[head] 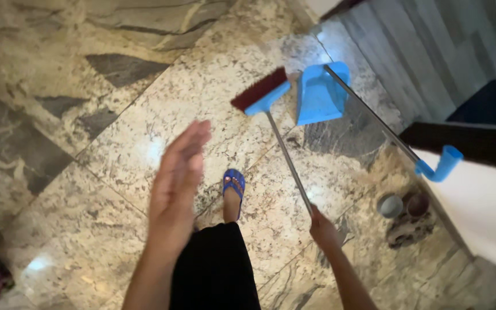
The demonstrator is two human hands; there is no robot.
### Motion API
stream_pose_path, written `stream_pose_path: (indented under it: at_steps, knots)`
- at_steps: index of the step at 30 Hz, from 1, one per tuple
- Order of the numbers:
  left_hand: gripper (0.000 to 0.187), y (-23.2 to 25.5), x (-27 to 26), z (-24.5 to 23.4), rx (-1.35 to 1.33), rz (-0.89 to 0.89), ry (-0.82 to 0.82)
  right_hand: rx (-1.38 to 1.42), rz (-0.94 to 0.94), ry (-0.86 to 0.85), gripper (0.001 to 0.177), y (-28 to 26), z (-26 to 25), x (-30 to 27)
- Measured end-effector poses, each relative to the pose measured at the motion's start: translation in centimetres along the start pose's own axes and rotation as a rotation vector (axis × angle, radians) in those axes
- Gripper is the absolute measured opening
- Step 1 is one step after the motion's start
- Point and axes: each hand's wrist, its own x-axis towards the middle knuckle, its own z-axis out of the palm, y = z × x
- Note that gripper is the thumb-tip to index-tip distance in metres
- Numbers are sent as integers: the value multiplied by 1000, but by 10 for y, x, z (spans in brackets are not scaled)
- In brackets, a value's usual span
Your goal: The person sweeps the tiled floor using a broom and a dustpan, moving an office chair and a cardboard box to reach different spots.
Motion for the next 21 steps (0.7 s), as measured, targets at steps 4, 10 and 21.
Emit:
stream_pose_path:
  at_steps: [4, 10, 21]
  knots:
    - [54, -11, 26, 91, 155, 145, -330, -47, 271, -81, 45, -54, -29, -66]
    - [79, -72, 57, 293, 523, 649, -797, 86, 169, 57, 31, -119, -56, -53]
    - [23, -263, 107, 461, 1573, 901, -1172, 196, 47, -60, 31, -197, -35, 130]
